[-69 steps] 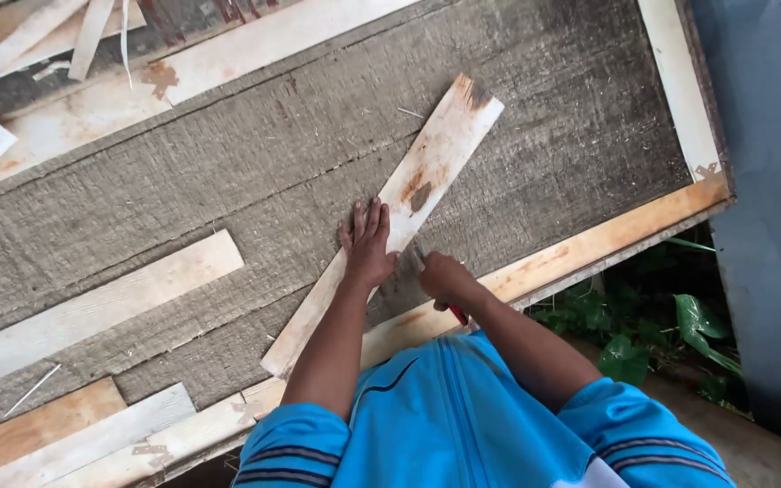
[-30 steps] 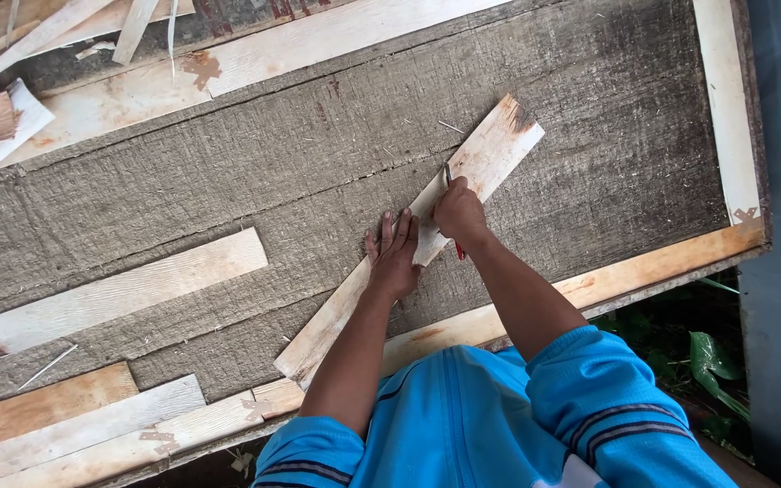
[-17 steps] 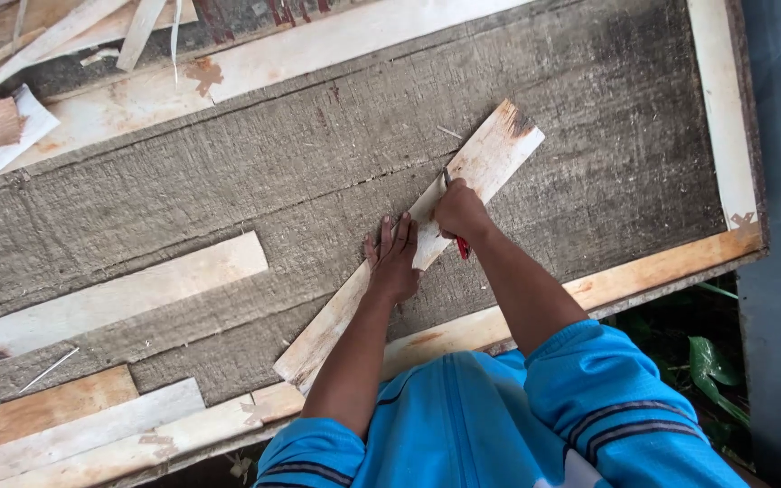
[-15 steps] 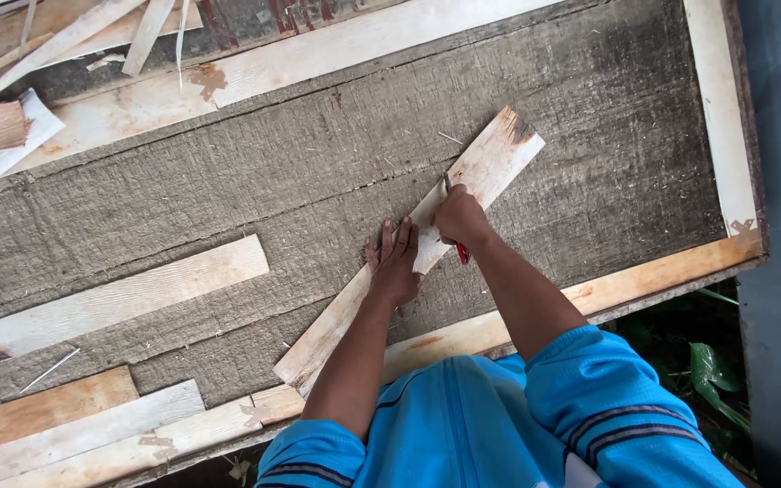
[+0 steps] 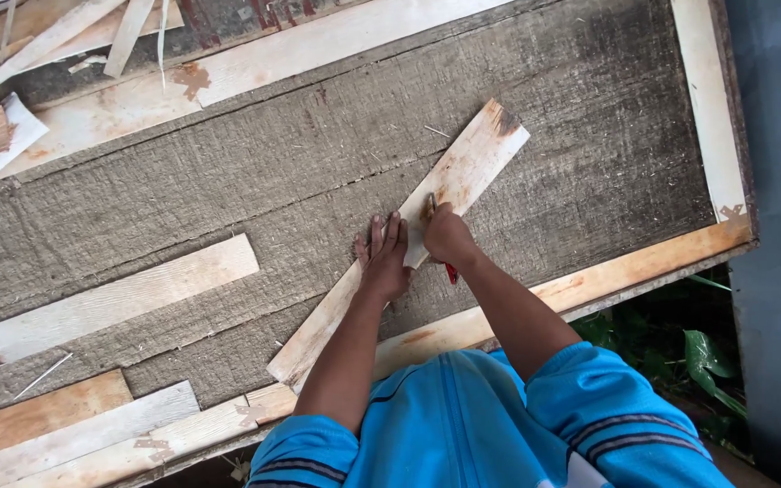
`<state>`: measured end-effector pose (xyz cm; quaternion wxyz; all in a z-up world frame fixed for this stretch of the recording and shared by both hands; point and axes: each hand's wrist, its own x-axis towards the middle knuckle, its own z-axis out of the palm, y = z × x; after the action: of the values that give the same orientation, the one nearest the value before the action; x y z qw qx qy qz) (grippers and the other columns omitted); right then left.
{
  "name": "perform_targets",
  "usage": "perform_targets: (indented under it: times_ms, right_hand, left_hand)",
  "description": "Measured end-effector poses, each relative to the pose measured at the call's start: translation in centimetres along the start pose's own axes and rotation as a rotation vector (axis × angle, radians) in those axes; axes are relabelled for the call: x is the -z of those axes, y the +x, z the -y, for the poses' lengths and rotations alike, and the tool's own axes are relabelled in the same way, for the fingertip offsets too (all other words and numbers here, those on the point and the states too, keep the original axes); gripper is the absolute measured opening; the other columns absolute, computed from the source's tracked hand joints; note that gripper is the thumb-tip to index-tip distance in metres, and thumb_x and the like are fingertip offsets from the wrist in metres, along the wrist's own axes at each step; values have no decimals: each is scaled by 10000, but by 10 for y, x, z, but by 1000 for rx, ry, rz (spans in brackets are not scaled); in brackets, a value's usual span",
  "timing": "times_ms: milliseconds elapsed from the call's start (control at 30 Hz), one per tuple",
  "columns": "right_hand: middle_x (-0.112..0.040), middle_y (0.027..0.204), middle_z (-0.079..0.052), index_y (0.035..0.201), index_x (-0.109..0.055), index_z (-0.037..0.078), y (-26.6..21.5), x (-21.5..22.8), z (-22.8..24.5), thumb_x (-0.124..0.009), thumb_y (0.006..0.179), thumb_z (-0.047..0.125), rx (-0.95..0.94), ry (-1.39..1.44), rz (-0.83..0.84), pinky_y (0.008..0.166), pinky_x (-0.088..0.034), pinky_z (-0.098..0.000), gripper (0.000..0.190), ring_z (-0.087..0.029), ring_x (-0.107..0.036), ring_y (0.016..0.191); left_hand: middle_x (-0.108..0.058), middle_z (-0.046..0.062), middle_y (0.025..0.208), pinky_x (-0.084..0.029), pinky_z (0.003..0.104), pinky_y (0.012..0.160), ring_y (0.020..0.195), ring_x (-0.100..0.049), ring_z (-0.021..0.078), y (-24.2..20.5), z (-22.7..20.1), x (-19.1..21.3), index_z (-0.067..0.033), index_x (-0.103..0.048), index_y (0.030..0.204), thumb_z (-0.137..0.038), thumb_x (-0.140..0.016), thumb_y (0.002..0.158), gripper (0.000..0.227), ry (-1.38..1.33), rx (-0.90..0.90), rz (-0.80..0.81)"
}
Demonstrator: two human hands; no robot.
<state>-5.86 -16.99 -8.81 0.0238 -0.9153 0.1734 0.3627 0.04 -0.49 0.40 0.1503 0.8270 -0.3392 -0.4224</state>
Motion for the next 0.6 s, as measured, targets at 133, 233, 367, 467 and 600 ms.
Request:
perform_targets:
  times_ms: [133, 233, 367, 467, 600]
  right_hand:
    - [-651, 1029, -262, 1532, -90, -265, -50, 48, 9, -569, 989, 140, -98, 428, 51, 681, -618, -435, 830, -411, -754, 832]
    - [-664, 942, -286, 1221, -401, -86, -35, 24, 1, -498, 991, 303, -182, 763, 52, 597, -624, -562, 463, -521, -727, 803]
    - [-662, 1038, -290, 1250, -395, -38, -35, 11, 6, -370, 1033, 293, -193, 658, -19, 727, -625, -584, 397, -531, -710, 981]
    - [-674, 1055, -257, 1251, -399, 0, -36, -2, 12, -347, 1048, 324, -240, 619, -33, 775, -623, -582, 386, -511, -711, 1021]
    - [-670, 1075, -265, 1197, -409, -15, -72, 61, 11, -355, 1033, 275, -180, 606, 24, 807, -608, -575, 337, -520, -701, 1045]
  left_hand:
    - [155, -2, 1763, 107, 701, 1240, 1590, 213, 360, 0, 4, -8, -159, -21, 1685, -284, -693, 941, 1010, 26, 0, 16]
    - [158, -14, 1762, 100, 693, 1242, 1588, 220, 351, 0, 2, -7, -176, -14, 1686, -272, -681, 953, 995, 22, 1, -12]
    - [162, -16, 1761, 95, 693, 1241, 1588, 220, 349, 3, 3, -5, -179, -6, 1687, -274, -668, 966, 983, 36, 2, -27]
    - [166, -19, 1760, 93, 696, 1245, 1589, 220, 347, 2, 1, -6, -182, -5, 1685, -307, -678, 957, 1000, 57, 12, -14]
    - [175, -18, 1758, 79, 706, 1240, 1588, 220, 348, 3, 3, -6, -185, 3, 1684, -287, -685, 946, 1014, 69, 18, -2]
